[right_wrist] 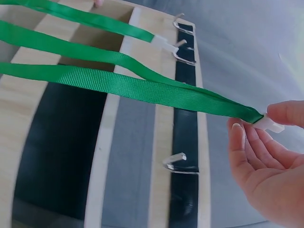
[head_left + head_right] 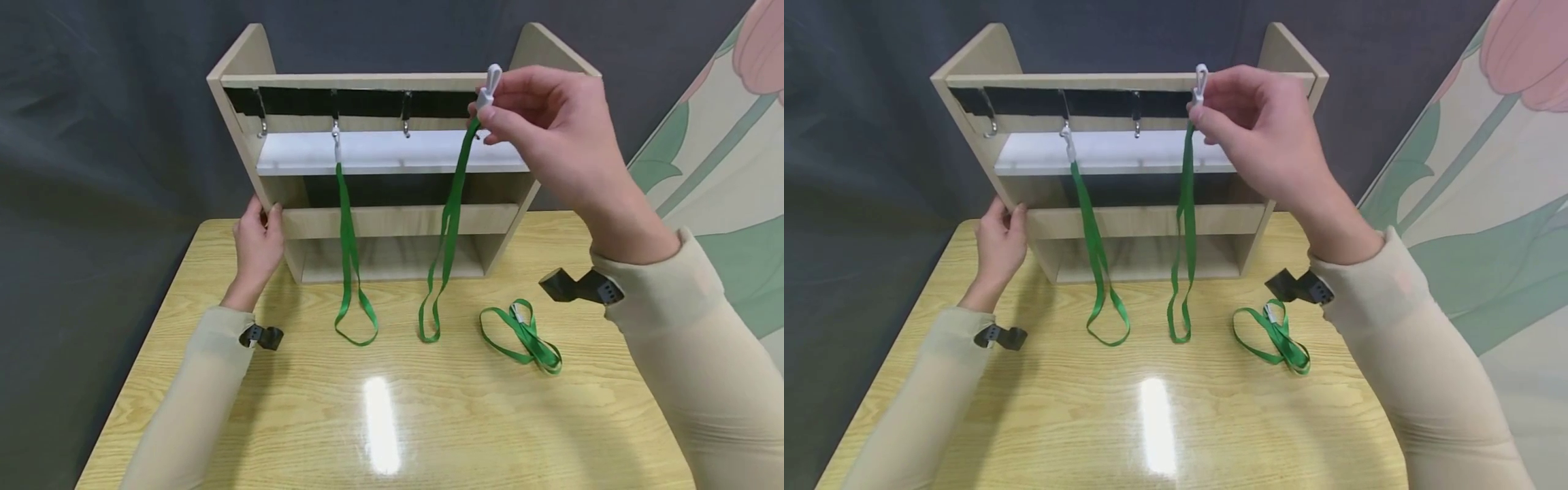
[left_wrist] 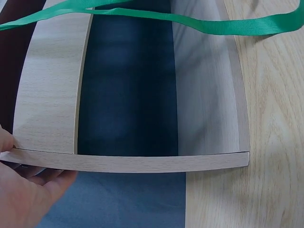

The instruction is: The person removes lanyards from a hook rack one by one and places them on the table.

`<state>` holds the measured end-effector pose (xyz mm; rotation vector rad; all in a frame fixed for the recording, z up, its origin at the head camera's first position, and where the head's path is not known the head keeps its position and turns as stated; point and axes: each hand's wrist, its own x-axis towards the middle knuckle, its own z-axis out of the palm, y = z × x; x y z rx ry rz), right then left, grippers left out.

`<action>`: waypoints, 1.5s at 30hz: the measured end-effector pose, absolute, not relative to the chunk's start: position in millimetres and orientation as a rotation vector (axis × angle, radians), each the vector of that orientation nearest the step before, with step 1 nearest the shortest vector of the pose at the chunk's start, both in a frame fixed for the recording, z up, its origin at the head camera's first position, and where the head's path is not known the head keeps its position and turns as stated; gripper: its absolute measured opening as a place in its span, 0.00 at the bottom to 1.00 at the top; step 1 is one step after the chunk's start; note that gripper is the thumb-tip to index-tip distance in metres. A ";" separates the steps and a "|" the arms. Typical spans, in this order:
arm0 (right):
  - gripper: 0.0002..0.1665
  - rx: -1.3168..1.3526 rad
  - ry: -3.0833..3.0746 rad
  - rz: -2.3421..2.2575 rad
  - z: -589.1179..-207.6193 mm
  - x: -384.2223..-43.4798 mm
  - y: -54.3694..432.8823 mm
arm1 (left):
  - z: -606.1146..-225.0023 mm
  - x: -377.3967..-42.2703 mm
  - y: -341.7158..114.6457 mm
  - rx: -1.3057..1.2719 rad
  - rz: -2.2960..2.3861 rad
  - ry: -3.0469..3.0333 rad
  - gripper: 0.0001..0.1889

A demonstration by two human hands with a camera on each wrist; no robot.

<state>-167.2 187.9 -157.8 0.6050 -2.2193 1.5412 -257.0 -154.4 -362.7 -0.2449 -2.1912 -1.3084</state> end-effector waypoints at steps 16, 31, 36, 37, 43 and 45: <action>0.12 0.632 -2.194 1.680 -161.7 -151.9 195.4 | -361.8 -255.3 -156.7 -0.218 -1.292 -2.195 0.15; 0.11 0.776 -2.341 1.493 -187.1 -112.7 208.6 | -362.6 -256.0 -157.7 -0.192 -1.279 -2.204 0.15; 0.13 0.848 -2.368 1.433 -195.4 -103.4 205.6 | -361.4 -254.6 -159.4 -0.198 -1.278 -2.206 0.15; 0.13 0.851 -2.371 1.432 -197.2 -101.9 205.4 | -361.4 -254.6 -159.6 -0.197 -1.280 -2.208 0.15; 0.13 0.888 -2.392 1.415 -211.6 -100.1 206.1 | -361.9 -254.7 -159.9 -0.194 -1.292 -2.206 0.16; 0.13 0.876 -2.418 1.402 -217.4 -101.7 206.5 | -362.3 -254.8 -159.7 -0.197 -1.293 -2.204 0.16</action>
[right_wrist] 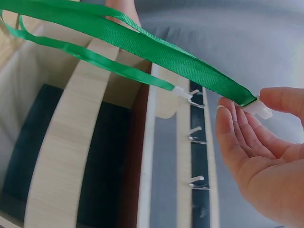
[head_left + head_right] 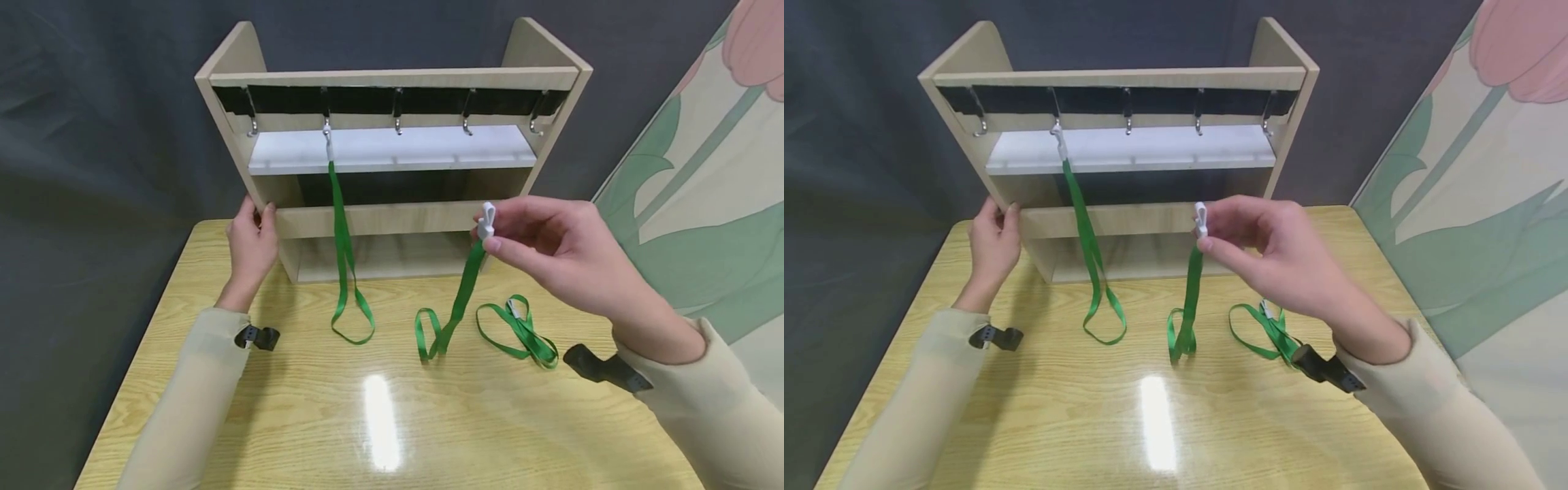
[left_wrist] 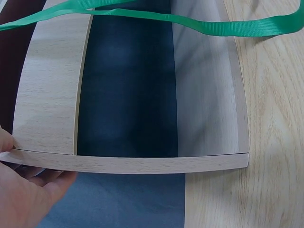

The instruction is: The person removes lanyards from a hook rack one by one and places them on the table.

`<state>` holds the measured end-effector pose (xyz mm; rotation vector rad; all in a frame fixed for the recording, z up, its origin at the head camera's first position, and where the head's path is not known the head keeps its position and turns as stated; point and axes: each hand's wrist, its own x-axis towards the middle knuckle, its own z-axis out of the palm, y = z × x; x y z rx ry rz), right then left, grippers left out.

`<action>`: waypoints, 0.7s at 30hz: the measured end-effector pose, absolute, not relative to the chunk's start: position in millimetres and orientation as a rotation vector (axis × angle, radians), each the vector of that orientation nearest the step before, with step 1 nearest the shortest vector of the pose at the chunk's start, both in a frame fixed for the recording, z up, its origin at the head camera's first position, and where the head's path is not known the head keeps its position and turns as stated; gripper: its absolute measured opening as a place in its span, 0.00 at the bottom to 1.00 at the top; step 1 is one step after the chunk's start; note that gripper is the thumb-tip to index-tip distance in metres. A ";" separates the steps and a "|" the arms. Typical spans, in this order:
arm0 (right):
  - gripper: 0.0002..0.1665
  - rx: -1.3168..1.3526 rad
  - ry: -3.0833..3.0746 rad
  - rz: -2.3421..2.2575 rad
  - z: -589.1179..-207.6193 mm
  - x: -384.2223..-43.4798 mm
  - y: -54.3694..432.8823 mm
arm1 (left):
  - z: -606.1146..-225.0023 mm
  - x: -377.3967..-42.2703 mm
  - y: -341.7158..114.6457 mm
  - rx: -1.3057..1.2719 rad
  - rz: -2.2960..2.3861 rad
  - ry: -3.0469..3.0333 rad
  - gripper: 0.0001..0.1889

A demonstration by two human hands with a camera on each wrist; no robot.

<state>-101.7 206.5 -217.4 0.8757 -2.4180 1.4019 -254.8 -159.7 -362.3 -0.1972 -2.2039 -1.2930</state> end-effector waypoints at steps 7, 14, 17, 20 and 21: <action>0.12 0.764 -2.505 1.482 -240.5 -113.4 206.6 | -362.3 -255.7 -159.6 -0.207 -1.285 -2.199 0.16; 0.11 0.729 -2.550 1.494 -263.9 -129.8 208.4 | -362.6 -255.1 -159.9 -0.193 -1.283 -2.208 0.16; 0.11 0.703 -2.566 1.509 -272.7 -134.1 209.4 | -362.7 -254.9 -160.0 -0.199 -1.276 -2.207 0.16; 0.11 0.668 -2.593 1.508 -281.2 -137.2 210.5 | -363.0 -255.4 -159.7 -0.211 -1.283 -2.196 0.16; 0.11 0.659 -2.605 1.509 -284.2 -138.2 210.7 | -362.9 -255.3 -159.5 -0.214 -1.285 -2.194 0.16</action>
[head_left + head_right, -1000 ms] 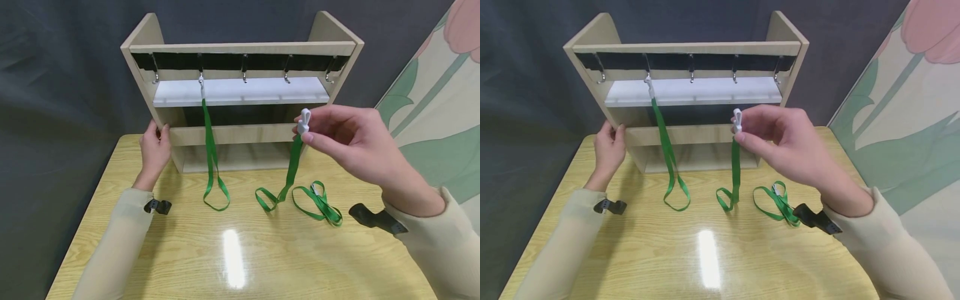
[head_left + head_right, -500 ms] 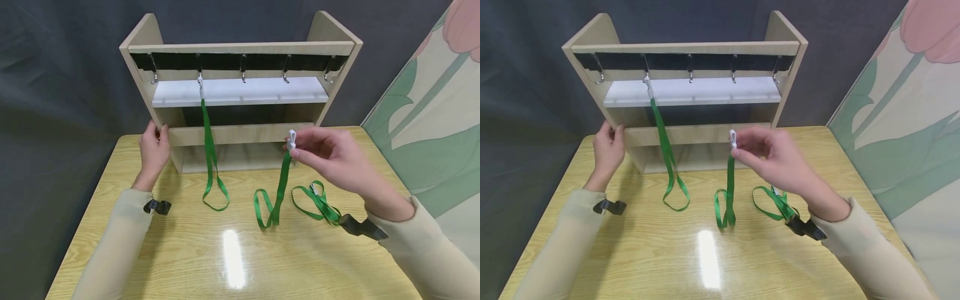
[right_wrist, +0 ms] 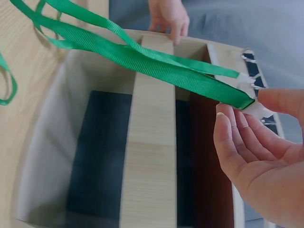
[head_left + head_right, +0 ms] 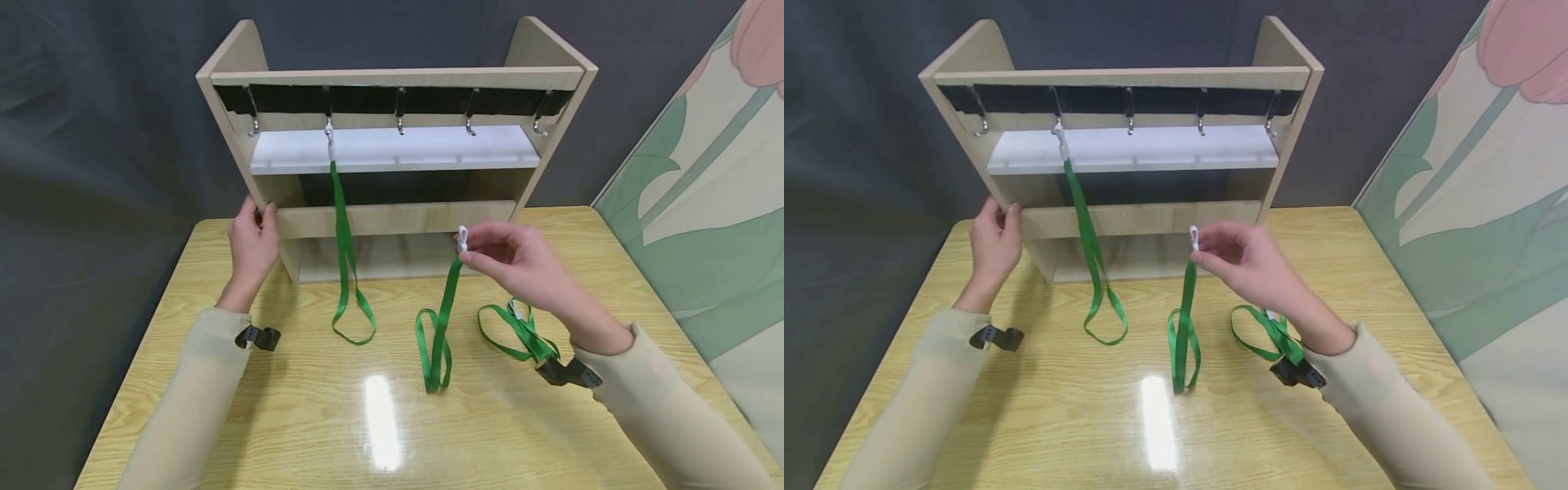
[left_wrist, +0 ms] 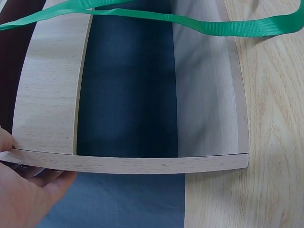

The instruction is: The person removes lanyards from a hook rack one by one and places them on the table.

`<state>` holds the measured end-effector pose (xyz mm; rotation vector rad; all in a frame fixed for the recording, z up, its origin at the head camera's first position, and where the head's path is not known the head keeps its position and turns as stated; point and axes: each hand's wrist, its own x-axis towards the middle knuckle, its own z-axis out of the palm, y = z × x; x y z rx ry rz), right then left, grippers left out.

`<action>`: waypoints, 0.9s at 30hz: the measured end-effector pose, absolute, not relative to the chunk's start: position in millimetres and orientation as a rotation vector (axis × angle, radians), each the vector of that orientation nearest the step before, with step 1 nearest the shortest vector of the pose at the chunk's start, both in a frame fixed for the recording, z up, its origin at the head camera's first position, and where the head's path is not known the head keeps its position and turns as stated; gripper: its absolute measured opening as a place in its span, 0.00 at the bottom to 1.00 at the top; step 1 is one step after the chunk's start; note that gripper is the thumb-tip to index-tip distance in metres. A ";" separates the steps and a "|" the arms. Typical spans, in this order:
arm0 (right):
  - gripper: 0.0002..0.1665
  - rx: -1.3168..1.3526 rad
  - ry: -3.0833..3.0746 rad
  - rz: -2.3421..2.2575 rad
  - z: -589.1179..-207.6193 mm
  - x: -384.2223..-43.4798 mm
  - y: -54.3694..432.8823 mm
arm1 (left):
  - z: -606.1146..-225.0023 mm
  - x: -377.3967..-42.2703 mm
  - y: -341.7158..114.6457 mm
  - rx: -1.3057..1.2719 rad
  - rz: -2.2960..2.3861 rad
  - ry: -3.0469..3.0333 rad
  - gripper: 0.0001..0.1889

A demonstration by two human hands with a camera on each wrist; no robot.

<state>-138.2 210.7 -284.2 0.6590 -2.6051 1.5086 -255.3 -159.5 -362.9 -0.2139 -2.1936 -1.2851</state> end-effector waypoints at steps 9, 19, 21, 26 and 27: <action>0.12 0.683 -2.646 1.517 -313.8 -146.4 210.0 | -361.4 -255.3 -158.7 -0.203 -1.294 -2.199 0.16; 0.11 0.691 -2.708 1.535 -344.8 -149.9 211.6 | -362.6 -256.4 -158.6 -0.205 -1.279 -2.198 0.16; 0.12 0.698 -2.716 1.541 -351.7 -149.5 212.4 | -362.5 -256.2 -158.4 -0.209 -1.280 -2.197 0.16; 0.12 0.704 -2.741 1.555 -369.5 -149.5 213.7 | -362.1 -255.3 -158.6 -0.215 -1.288 -2.194 0.16; 0.12 0.703 -2.749 1.556 -372.5 -148.9 213.9 | -362.5 -255.6 -158.7 -0.213 -1.290 -2.195 0.16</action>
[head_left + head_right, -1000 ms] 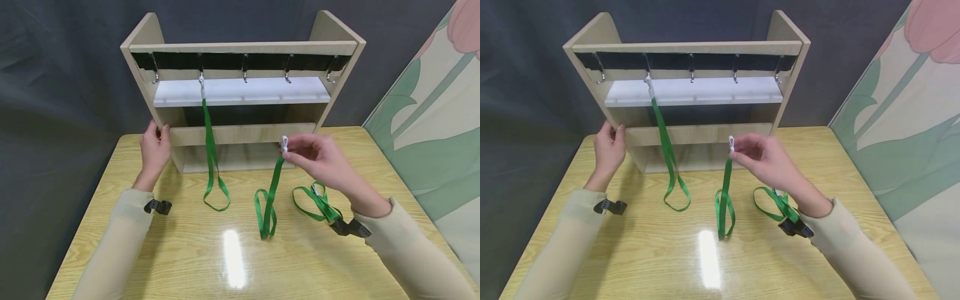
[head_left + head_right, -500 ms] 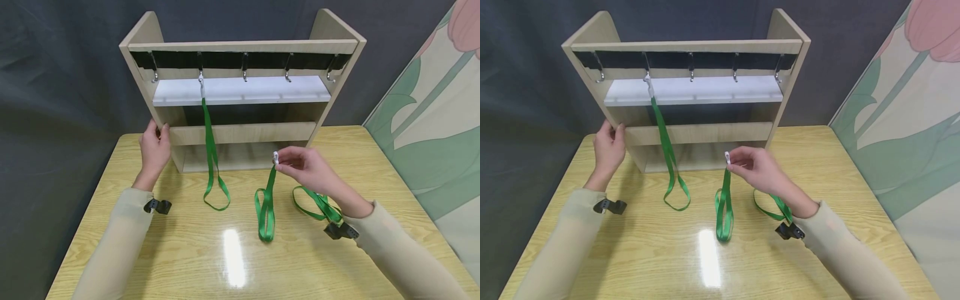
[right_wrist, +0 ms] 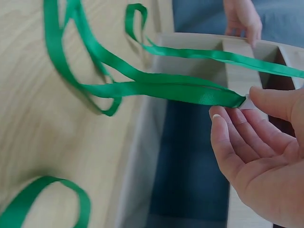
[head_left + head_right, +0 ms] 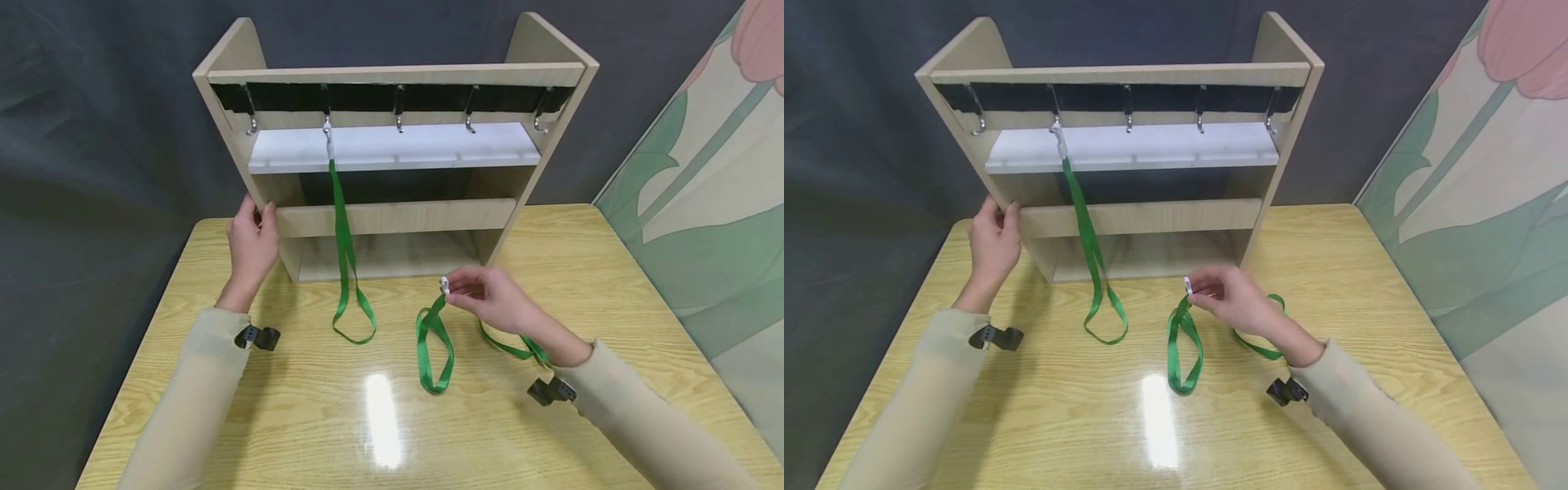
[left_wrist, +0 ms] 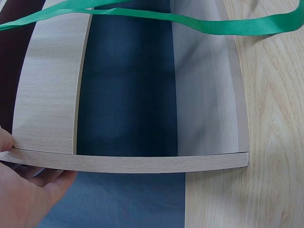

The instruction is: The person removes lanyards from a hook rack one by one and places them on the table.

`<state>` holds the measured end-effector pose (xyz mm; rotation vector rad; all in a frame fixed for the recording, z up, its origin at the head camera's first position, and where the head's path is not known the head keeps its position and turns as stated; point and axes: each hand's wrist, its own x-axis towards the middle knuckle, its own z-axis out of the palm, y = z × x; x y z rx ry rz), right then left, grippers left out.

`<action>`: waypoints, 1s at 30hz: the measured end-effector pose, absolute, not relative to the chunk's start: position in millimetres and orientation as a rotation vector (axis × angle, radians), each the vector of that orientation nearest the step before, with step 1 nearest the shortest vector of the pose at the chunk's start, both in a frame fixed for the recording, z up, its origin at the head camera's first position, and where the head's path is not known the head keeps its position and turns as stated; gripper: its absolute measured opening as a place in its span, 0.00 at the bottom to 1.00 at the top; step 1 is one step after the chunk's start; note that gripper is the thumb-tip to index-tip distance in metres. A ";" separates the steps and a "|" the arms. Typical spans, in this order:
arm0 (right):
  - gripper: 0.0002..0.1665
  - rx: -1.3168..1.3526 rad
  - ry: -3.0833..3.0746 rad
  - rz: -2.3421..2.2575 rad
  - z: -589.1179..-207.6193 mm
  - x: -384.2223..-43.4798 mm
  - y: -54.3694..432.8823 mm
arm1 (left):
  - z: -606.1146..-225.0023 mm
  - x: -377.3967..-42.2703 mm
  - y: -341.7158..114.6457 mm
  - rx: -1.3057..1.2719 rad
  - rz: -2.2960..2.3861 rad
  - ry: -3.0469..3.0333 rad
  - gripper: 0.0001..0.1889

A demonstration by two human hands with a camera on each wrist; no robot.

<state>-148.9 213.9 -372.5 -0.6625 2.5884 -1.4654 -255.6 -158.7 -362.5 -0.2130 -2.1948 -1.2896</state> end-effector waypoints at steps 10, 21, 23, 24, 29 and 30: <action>0.11 -0.560 2.552 -1.363 -406.4 -142.0 214.8 | -361.6 -255.0 -159.7 -0.208 -1.274 -2.192 0.16; 0.13 -0.496 2.497 -1.240 -431.0 -136.1 217.1 | -361.7 -254.8 -159.6 -0.202 -1.283 -2.204 0.16; 0.13 -0.461 2.497 -1.208 -434.2 -136.4 216.2 | -361.8 -254.8 -159.8 -0.202 -1.282 -2.204 0.16; 0.12 -0.444 2.501 -1.192 -435.4 -136.6 215.9 | -361.9 -254.9 -159.8 -0.204 -1.281 -2.203 0.17; 0.11 -0.367 2.504 -1.144 -437.6 -137.0 213.1 | -362.1 -254.6 -159.3 -0.201 -1.286 -2.205 0.17; 0.11 -0.359 2.500 -1.143 -437.9 -136.9 212.8 | -361.8 -254.4 -159.0 -0.199 -1.289 -2.206 0.17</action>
